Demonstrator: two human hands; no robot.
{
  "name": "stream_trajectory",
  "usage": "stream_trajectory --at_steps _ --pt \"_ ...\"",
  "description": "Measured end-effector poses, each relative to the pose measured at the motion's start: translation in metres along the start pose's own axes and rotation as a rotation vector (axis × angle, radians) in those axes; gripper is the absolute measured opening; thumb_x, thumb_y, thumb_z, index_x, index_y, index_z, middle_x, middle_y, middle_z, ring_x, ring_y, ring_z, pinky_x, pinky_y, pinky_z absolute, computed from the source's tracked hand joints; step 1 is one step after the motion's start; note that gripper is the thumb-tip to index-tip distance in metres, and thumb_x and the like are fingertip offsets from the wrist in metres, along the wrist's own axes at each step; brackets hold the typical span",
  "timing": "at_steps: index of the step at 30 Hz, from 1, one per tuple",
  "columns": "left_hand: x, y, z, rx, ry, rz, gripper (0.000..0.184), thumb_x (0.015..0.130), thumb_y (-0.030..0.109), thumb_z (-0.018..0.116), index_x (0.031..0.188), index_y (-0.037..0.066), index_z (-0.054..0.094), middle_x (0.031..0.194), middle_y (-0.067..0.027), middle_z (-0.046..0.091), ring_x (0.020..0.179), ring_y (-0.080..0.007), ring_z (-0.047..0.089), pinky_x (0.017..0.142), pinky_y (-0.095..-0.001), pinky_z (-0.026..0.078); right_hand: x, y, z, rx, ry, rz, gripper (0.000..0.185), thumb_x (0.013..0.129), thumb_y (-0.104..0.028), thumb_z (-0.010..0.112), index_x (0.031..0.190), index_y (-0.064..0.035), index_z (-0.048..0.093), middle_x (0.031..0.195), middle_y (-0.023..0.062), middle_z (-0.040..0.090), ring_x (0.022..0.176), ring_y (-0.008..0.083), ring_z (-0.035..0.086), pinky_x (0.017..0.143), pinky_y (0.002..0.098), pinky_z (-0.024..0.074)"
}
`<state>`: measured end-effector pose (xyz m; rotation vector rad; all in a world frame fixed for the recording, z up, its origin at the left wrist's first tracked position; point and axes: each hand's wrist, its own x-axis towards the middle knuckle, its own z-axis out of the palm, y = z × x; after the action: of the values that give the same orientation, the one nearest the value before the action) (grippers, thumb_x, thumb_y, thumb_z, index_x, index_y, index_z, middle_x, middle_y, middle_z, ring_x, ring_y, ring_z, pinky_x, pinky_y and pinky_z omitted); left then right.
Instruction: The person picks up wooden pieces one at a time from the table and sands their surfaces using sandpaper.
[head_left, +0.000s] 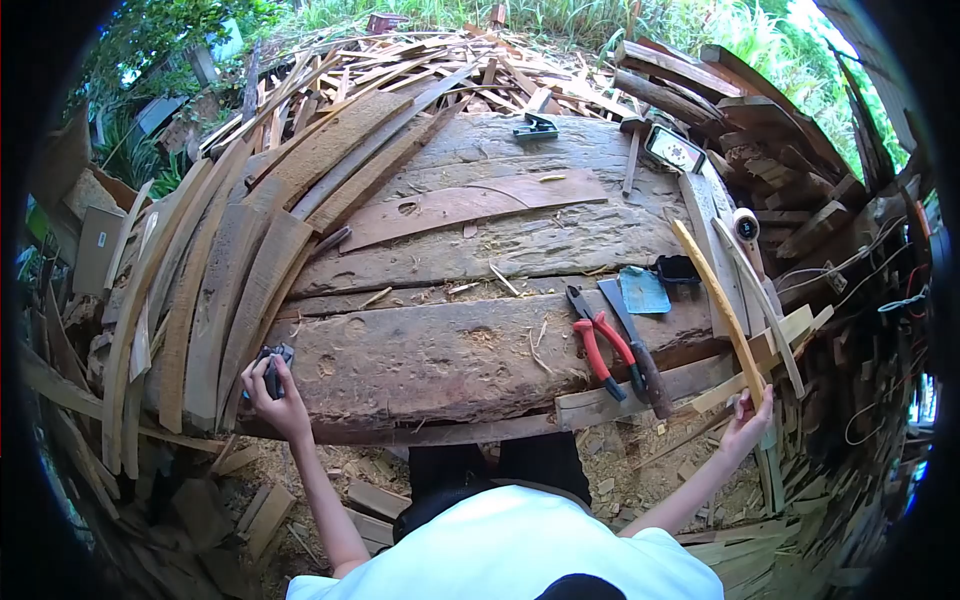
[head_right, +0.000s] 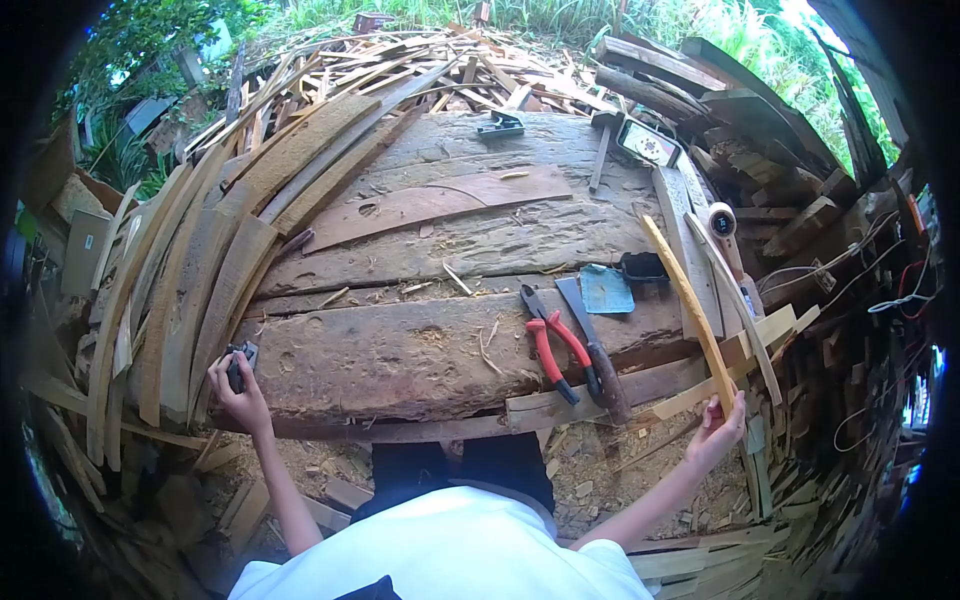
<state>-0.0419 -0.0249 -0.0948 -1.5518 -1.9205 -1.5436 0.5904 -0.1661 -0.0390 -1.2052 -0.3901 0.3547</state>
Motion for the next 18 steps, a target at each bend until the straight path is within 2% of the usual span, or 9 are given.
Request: stream_trajectory --at_steps 4,7,9,10,12,14,16,17,18 --pt "0.000 -0.002 0.000 0.025 -0.003 0.010 0.018 0.094 0.015 0.066 0.098 -0.002 0.062 0.098 -0.0130 0.058 0.091 -0.0283 0.059 0.084 -0.0400 0.047 -0.012 -0.011 0.024 0.057 -0.011 -0.010 0.040 0.102 -0.032 0.054 0.112 0.0047 0.063 0.067 0.0003 0.049 0.057 0.0069 0.041 0.050 0.0204 0.0323" --pt "0.000 -0.001 0.001 0.027 -0.005 0.007 0.018 0.095 0.016 0.066 0.098 -0.002 0.062 0.098 -0.0131 0.058 0.092 -0.0287 0.059 0.084 -0.0403 0.047 -0.023 -0.013 0.048 0.185 0.079 -0.019 0.044 0.099 -0.038 0.057 0.109 0.0049 0.064 0.068 0.0005 0.049 0.058 0.0082 0.043 0.053 0.0220 0.0361" --pt "0.000 -0.001 0.001 0.034 0.004 0.019 0.019 0.095 0.017 0.066 0.098 -0.001 0.063 0.099 -0.0132 0.058 0.092 -0.0289 0.059 0.084 -0.0404 0.047 -0.025 -0.009 0.054 0.209 -0.077 -0.022 0.046 0.097 -0.042 0.059 0.107 0.0033 0.064 0.075 0.0017 0.051 0.065 0.0099 0.049 0.058 0.0241 0.0421" --pt "0.000 -0.001 0.001 0.030 -0.001 0.011 0.019 0.095 0.017 0.066 0.098 -0.001 0.063 0.099 -0.0132 0.058 0.093 -0.0290 0.059 0.084 -0.0403 0.047 -0.033 -0.010 0.071 0.137 -0.062 -0.019 0.046 0.095 -0.044 0.061 0.103 0.0011 0.063 0.085 0.0038 0.055 0.073 0.0114 0.055 0.065 0.0219 0.0480" --pt "0.000 0.000 0.001 0.036 -0.005 -0.001 0.020 0.095 0.018 0.066 0.098 -0.001 0.063 0.099 -0.0133 0.058 0.093 -0.0293 0.059 0.084 -0.0407 0.047 -0.037 0.009 0.084 0.157 -0.323 0.086 0.041 0.096 -0.041 0.060 0.100 0.0004 0.062 0.092 0.0054 0.057 0.080 0.0124 0.059 0.071 0.0206 0.0522" --pt "0.001 0.001 0.001 0.030 -0.003 -0.005 0.020 0.095 0.019 0.066 0.098 -0.001 0.062 0.099 -0.0134 0.058 0.093 -0.0294 0.059 0.084 -0.0409 0.047 -0.052 0.036 0.109 0.136 -0.419 0.052 0.037 0.098 -0.037 0.058 0.094 -0.0008 0.062 0.092 0.0061 0.059 0.078 0.0119 0.059 0.069 0.0194 0.0541" --pt "0.001 0.000 0.001 0.028 0.003 -0.009 0.020 0.095 0.019 0.066 0.098 -0.001 0.062 0.099 -0.0134 0.058 0.093 -0.0295 0.059 0.084 -0.0411 0.047 -0.079 0.032 0.149 0.248 -0.310 0.292 0.036 0.100 -0.034 0.056 0.090 -0.0006 0.064 0.079 0.0046 0.059 0.063 0.0078 0.055 0.052 0.0160 0.0458" --pt "0.001 0.000 0.002 0.022 -0.004 -0.031 0.021 0.095 0.019 0.066 0.098 -0.001 0.062 0.099 -0.0136 0.058 0.093 -0.0299 0.059 0.084 -0.0411 0.047 -0.080 0.037 0.150 0.255 -0.316 0.294 0.036 0.100 -0.034 0.056 0.090 -0.0006 0.064 0.079 0.0046 0.059 0.063 0.0078 0.055 0.052 0.0160 0.0458" --pt "0.000 0.000 0.001 0.017 -0.012 -0.053 0.021 0.095 0.020 0.066 0.098 0.000 0.062 0.099 -0.0138 0.058 0.093 -0.0303 0.059 0.085 -0.0412 0.047 -0.082 0.045 0.151 0.248 -0.462 0.361 0.035 0.099 -0.036 0.056 0.089 -0.0028 0.064 0.080 0.0037 0.061 0.065 0.0085 0.057 0.055 0.0184 0.0465"
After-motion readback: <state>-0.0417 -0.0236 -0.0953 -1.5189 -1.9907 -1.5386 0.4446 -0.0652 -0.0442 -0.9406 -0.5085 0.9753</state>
